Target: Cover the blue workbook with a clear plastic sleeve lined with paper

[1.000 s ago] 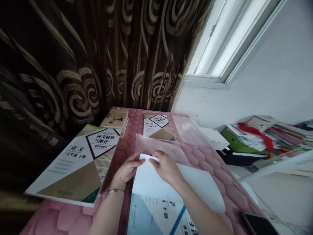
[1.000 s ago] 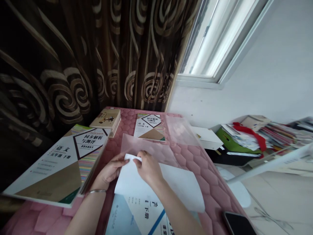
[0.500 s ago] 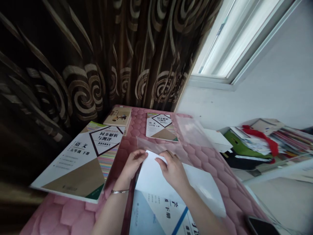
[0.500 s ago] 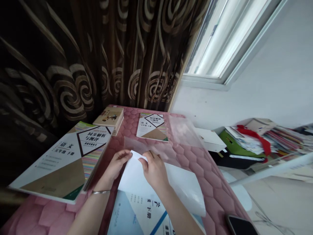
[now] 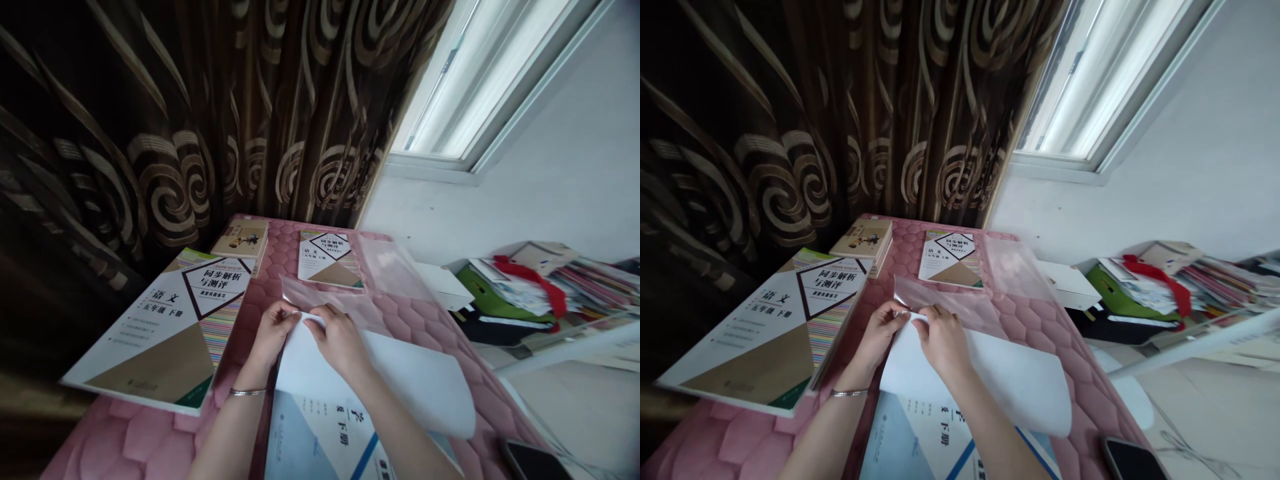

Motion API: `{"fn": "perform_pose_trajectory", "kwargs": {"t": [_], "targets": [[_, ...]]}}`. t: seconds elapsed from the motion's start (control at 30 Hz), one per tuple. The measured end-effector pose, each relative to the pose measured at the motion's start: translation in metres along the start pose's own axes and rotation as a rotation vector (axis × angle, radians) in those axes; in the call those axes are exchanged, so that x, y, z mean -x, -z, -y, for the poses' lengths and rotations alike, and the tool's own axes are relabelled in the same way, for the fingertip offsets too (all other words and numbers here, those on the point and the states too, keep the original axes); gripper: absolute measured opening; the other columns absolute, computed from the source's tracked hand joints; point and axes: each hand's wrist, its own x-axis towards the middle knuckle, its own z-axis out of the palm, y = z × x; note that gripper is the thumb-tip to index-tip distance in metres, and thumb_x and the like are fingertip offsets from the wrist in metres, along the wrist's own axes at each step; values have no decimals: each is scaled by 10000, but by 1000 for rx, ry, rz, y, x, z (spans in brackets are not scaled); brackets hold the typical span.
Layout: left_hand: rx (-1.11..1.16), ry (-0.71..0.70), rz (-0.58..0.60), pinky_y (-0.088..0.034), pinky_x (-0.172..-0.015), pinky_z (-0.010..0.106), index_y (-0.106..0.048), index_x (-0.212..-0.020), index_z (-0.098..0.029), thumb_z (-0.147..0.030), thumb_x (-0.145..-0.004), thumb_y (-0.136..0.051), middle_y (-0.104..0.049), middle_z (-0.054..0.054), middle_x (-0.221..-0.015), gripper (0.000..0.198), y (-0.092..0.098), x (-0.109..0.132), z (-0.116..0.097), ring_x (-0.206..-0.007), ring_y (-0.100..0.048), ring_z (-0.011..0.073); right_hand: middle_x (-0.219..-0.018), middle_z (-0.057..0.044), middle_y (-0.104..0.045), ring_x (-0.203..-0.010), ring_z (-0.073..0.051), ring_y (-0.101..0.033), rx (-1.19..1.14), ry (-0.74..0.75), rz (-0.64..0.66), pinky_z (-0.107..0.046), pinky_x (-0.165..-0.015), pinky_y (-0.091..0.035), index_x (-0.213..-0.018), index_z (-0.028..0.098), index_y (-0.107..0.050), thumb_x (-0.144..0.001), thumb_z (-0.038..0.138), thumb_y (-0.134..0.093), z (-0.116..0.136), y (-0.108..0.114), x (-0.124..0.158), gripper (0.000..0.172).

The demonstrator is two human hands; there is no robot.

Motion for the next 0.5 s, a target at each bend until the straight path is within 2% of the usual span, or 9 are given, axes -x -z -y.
{"fn": "perform_pose_trajectory", "kwargs": {"t": [0.07, 0.17, 0.33, 0.5], "targets": [[90, 6, -10, -437, -698, 225, -654, -928, -195, -207, -610, -775, -683, -15, -810, 341, -1, 1, -4, -746, -603, 125, -914, -46, -710, -832, -203, -655, 12, -33, 12, -293, -728, -388, -881, 213, -637, -885, 224, -601, 5, -1, -3, 38], [247, 112, 53, -470, -738, 269, -546, -1257, -214, -177, -610, -761, -718, 34, -932, 683, -2, 1, -8, -809, -652, 167, -870, -28, -706, -787, -187, -648, 7, -83, -5, -280, -708, -370, -832, 213, -640, -892, 238, -595, 7, -5, -2, 79], [309, 224, 253, -466, -696, 245, -555, -1310, -184, -104, -585, -736, -725, 71, -1008, 752, 4, -3, -5, -798, -669, 180, -854, -11, -706, -762, -176, -637, -30, -126, -26, -273, -701, -357, -828, 219, -645, -894, 230, -579, 5, -11, 2, 94], [308, 315, 325, -477, -660, 235, -502, -1376, -254, -105, -622, -728, -717, 55, -1038, 802, 6, 0, -7, -703, -660, 139, -881, -23, -713, -792, -190, -637, -55, -144, -56, -279, -719, -357, -816, 218, -635, -883, 217, -586, 4, -14, 2, 83]]}}
